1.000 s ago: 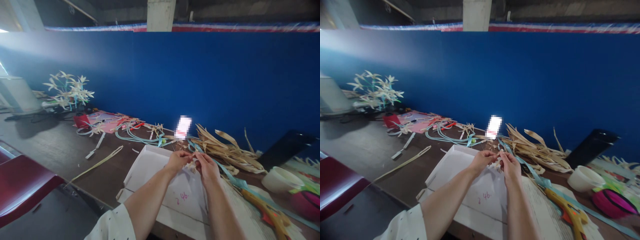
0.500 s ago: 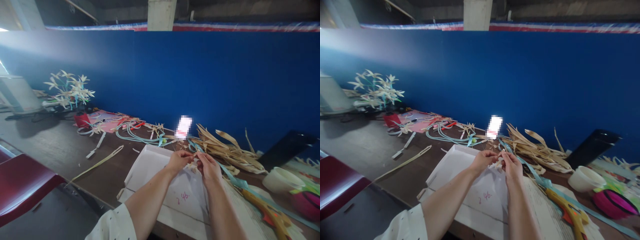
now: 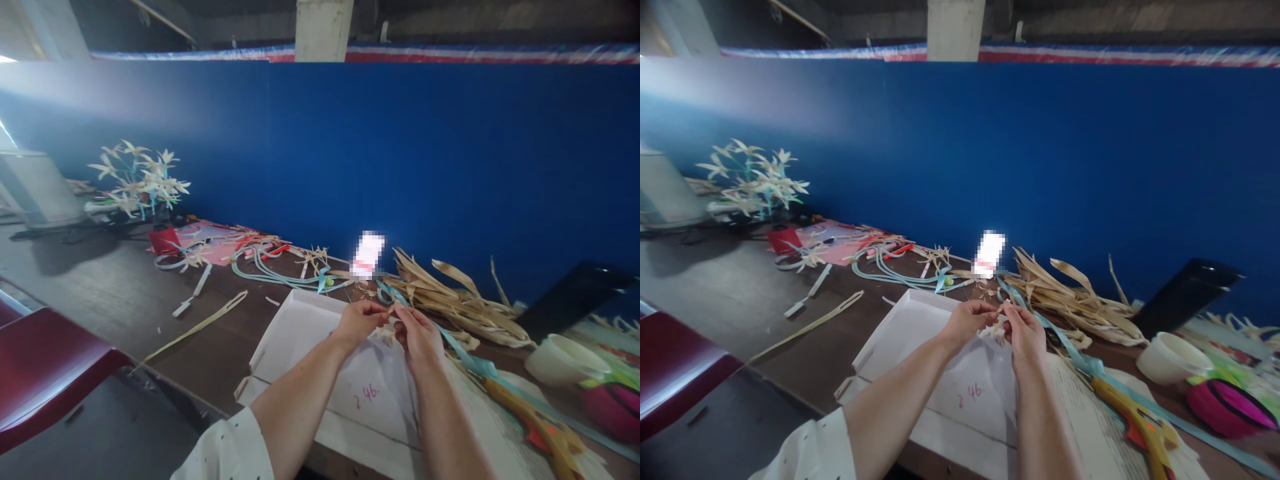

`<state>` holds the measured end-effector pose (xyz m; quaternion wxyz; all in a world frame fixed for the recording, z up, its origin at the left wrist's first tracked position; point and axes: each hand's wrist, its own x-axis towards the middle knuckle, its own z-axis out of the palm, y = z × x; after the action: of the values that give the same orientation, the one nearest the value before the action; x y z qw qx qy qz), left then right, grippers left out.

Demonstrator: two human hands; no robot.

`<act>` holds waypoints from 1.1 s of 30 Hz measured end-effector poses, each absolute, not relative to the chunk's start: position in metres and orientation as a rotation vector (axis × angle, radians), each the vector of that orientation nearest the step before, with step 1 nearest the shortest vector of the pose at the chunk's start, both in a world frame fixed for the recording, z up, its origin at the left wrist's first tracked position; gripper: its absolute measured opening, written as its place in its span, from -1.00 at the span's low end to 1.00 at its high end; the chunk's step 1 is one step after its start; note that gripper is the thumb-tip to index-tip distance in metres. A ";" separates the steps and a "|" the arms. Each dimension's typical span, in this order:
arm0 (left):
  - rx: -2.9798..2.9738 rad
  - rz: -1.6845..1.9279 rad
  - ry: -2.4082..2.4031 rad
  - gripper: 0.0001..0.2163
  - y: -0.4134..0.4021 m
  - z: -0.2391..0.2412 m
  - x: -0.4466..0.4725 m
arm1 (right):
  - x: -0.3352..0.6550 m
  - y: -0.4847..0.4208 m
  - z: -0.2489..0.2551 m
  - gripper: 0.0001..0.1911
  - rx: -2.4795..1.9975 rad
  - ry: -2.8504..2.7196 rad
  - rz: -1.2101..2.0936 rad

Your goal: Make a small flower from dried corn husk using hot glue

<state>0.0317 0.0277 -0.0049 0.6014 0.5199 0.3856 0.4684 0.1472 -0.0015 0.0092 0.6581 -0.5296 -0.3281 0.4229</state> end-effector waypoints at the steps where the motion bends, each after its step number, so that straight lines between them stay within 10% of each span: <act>1: 1.204 1.084 0.896 -0.84 0.027 -0.004 0.031 | 0.147 -0.001 0.009 -0.58 -1.200 -0.743 0.960; 33: 1.222 1.086 0.875 -0.84 0.028 -0.005 0.032 | 0.144 -0.002 0.010 -0.58 -1.188 -0.675 0.976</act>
<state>0.0319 0.0281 -0.0045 0.6001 0.5272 0.3776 0.4683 0.1442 -0.0019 0.0101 0.6678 -0.5267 -0.2990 0.4327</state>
